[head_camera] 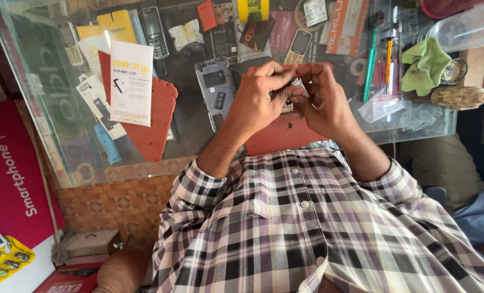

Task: The person disassembles a smartphone using a screwdriver, removes internal components like the battery and circuit boards, and subsequently begins the reassembly process.

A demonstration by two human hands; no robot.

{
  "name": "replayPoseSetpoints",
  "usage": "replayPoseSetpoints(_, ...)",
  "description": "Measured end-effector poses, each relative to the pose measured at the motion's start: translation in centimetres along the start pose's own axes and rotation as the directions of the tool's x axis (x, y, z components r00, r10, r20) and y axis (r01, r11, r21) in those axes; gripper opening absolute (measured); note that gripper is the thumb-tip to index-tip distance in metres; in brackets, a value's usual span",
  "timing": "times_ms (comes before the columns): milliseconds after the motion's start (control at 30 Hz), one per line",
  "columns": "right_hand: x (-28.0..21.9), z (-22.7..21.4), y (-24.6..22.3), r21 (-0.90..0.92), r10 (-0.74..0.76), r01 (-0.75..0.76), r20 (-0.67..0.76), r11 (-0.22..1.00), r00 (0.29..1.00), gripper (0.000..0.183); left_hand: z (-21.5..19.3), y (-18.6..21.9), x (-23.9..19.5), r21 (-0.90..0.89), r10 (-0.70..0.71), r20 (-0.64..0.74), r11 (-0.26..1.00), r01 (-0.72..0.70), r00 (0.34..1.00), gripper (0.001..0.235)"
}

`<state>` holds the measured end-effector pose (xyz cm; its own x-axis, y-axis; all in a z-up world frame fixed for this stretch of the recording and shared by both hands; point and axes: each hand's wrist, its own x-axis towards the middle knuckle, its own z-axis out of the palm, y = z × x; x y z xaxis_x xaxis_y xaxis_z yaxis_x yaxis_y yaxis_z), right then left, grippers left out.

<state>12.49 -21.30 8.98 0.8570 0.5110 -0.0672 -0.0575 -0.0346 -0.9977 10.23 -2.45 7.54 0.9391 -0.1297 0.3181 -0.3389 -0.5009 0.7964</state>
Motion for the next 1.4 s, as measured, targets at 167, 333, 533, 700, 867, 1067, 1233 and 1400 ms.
replayPoseSetpoints(167, 0.4, 0.4, -0.5, -0.469, -0.164, 0.219, 0.155, 0.856, 0.974, 0.04, -2.6, -0.8, -3.5, -0.373, -0.292, -0.1, 0.897, 0.237, 0.951, 0.044)
replayPoseSetpoints(333, 1.3, 0.3, 3.3, -0.566, -0.18, 0.226, 0.137, 0.793, 0.974, 0.03, -1.8, -5.2, -7.6, 0.049, -0.131, -0.252, 0.988, 0.148, 0.959, 0.048)
replayPoseSetpoints(533, 1.3, 1.0, 4.1, -0.585, -0.19, 0.263, 0.184, 0.767, 0.964, 0.038, 0.4, -5.3, -10.4, 0.306, -0.099, -0.102, 0.944, 0.126, 0.99, 0.101)
replayPoseSetpoints(700, 1.6, 1.7, 5.4, -0.777, -0.247, 0.31, 0.204, 0.548, 0.948, 0.033, 0.7, -5.6, -10.4, 0.288, -0.073, -0.115, 0.952, 0.104, 0.991, 0.111)
replayPoseSetpoints(867, 1.9, 2.0, 6.7, -0.787, -0.269, 0.32, 0.202, 0.528, 0.942, 0.029, 0.5, -5.5, -10.3, 0.224, -0.122, -0.109, 0.964, 0.144, 0.987, 0.115)
replayPoseSetpoints(1067, 2.2, 2.5, 7.2, -0.79, -0.322, 0.352, 0.207, 0.502, 0.924, 0.033, 0.3, -5.4, -10.0, 0.236, -0.107, -0.109, 0.963, 0.13, 0.988, 0.116)
replayPoseSetpoints(1233, 2.1, 2.6, 6.9, -0.801, -0.304, 0.341, 0.209, 0.492, 0.929, 0.037, 0.4, -5.5, -10.0, 0.219, -0.103, -0.11, 0.968, 0.125, 0.989, 0.115)
replayPoseSetpoints(1400, 1.8, 2.6, 6.8, -0.799, -0.344, 0.386, 0.24, 0.461, 0.908, 0.036, 0.5, -5.6, -10.1, 0.238, -0.111, -0.098, 0.962, 0.132, 0.989, 0.114)
